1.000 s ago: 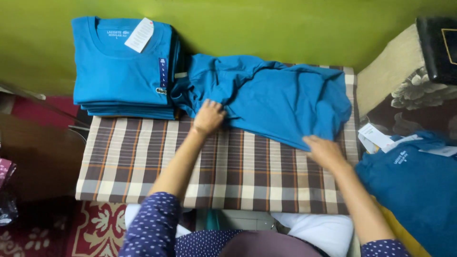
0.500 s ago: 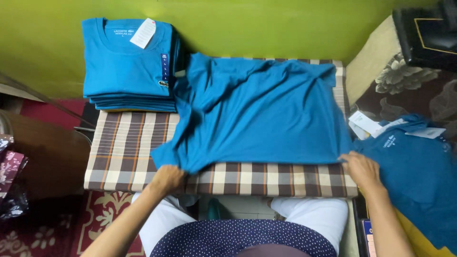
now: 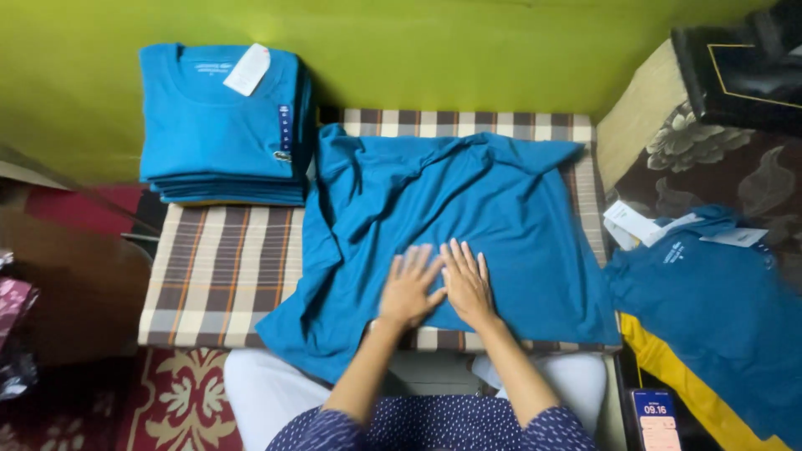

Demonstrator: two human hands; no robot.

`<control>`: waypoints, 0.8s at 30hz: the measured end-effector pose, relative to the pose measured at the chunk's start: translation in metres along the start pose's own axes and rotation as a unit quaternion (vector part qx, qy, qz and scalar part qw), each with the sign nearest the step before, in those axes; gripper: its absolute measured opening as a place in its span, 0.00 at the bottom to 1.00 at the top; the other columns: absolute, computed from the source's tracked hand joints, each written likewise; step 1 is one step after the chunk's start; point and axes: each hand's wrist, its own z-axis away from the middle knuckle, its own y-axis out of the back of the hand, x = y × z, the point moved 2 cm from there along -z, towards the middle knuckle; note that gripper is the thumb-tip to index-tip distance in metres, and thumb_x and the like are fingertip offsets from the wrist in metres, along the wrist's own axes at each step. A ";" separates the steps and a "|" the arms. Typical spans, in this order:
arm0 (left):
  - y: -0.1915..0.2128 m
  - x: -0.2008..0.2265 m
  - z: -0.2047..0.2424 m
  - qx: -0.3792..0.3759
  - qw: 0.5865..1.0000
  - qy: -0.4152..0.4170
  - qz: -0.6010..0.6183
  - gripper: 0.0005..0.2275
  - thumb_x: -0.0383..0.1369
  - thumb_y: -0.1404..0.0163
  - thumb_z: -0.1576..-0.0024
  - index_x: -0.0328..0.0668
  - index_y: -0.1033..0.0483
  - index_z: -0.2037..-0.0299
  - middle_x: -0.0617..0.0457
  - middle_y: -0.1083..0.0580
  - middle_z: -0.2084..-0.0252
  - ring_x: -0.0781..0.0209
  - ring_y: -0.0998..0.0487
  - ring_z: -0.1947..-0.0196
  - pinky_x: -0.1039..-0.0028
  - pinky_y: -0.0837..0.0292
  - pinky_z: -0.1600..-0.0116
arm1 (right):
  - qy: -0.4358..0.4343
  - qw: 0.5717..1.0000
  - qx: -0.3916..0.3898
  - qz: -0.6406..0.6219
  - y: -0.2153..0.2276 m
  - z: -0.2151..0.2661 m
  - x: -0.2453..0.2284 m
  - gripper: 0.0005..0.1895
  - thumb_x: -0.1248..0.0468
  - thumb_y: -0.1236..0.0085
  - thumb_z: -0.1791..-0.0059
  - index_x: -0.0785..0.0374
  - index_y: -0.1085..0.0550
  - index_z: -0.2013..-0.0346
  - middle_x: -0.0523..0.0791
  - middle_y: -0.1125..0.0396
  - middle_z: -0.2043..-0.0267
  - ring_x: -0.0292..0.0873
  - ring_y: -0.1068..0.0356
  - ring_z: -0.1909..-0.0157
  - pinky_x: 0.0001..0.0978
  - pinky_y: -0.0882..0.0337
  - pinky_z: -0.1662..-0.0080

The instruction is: Folding blue t-shirts and placing them into a stack.

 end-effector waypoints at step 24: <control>0.027 -0.294 -0.249 -0.085 0.961 0.249 -0.080 0.21 0.40 0.52 0.45 0.69 0.31 0.39 0.47 0.19 0.63 0.38 0.16 0.62 0.50 0.20 0.62 | -0.397 0.814 0.026 -0.423 0.025 -0.201 0.306 0.45 0.53 0.27 0.55 0.66 0.40 0.31 0.53 0.29 0.54 0.39 0.31 0.79 0.21 0.36 0.83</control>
